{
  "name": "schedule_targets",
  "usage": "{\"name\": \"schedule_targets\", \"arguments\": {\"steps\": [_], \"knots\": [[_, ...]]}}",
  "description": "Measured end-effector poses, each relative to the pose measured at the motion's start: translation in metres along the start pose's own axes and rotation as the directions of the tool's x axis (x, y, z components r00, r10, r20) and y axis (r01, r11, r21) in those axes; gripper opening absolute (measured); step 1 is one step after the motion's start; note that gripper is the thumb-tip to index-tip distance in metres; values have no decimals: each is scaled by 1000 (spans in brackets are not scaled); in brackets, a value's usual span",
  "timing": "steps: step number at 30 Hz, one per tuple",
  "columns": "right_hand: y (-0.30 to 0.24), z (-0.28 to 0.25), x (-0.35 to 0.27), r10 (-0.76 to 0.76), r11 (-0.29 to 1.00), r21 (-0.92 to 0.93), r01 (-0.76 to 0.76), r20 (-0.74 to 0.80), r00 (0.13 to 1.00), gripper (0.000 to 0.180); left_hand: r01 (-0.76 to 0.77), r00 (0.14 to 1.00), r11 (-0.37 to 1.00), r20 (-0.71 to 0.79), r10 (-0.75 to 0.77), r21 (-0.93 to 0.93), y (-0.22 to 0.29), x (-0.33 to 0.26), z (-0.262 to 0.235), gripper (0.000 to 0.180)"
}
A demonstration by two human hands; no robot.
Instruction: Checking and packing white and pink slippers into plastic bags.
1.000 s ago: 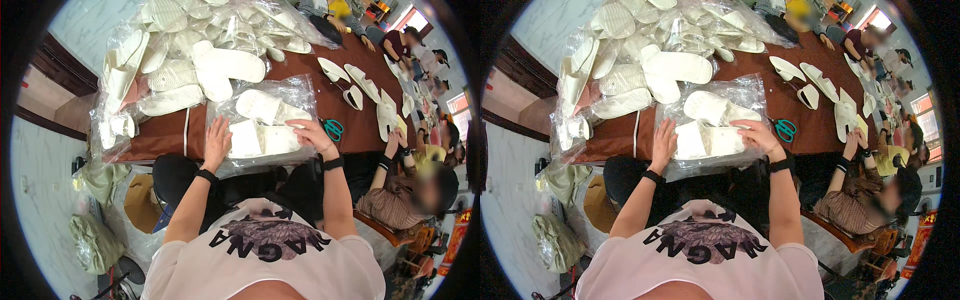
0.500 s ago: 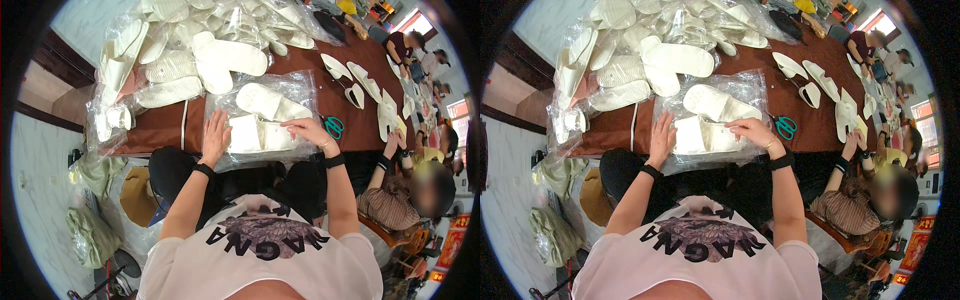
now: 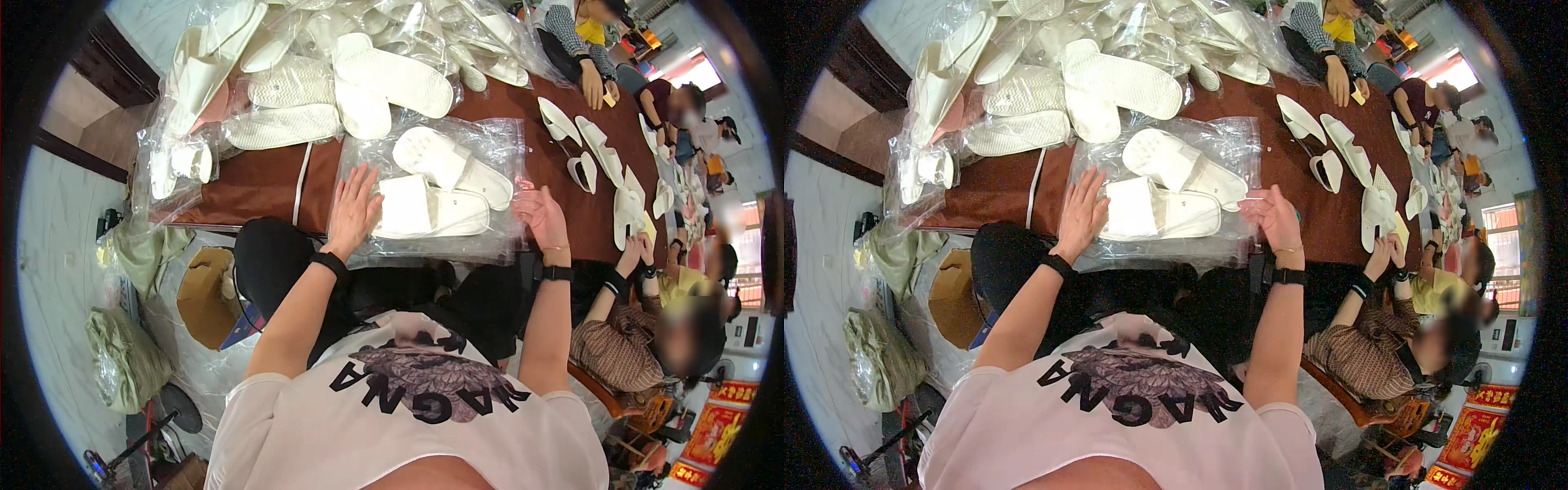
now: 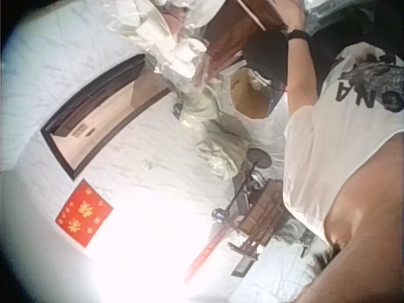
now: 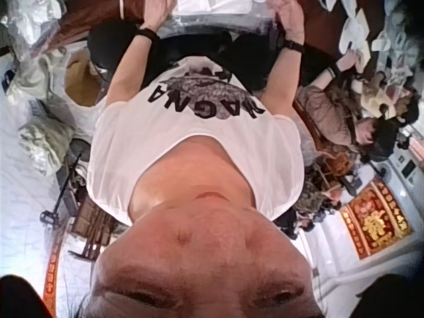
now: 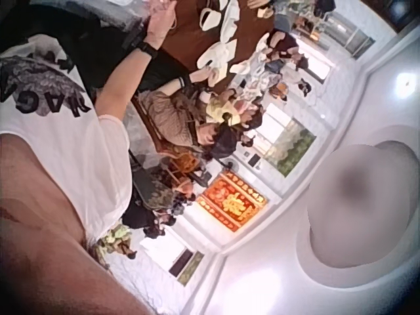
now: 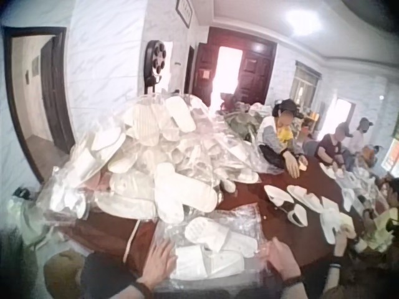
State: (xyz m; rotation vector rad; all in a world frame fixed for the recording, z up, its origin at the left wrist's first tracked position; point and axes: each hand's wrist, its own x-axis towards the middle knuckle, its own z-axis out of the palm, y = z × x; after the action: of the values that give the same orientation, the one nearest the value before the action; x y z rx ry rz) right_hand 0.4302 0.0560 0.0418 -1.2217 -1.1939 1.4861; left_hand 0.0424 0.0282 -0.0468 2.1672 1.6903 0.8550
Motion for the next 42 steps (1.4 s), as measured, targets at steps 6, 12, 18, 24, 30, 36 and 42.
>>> {"name": "schedule_targets", "arguments": {"steps": [6,12,18,24,30,36,42], "knots": [[25,9,41,-182,675,-657,334,291,939,38,-7,1000,1000,-13,7,13,-3,1,2,56],[48,88,65,-238,170,-771,613,572,785,54,-36,999,996,7,36,75,0,4,9,60],[63,124,75,-153,146,-904,403,381,912,57,-47,998,988,48,40,147,-2,-3,2,61],[97,103,100,-417,84,-898,433,363,833,43,-81,996,980,51,72,184,6,3,4,62],[24,60,63,-348,153,-977,150,89,933,47,-49,997,965,71,32,259,-1,2,8,64],[-6,34,42,-441,142,-952,271,185,878,36,28,989,978,140,-57,206,0,7,-4,56],[-7,69,38,-542,213,-782,586,404,737,20,100,950,928,-242,-196,-359,3,38,-9,32]]}}
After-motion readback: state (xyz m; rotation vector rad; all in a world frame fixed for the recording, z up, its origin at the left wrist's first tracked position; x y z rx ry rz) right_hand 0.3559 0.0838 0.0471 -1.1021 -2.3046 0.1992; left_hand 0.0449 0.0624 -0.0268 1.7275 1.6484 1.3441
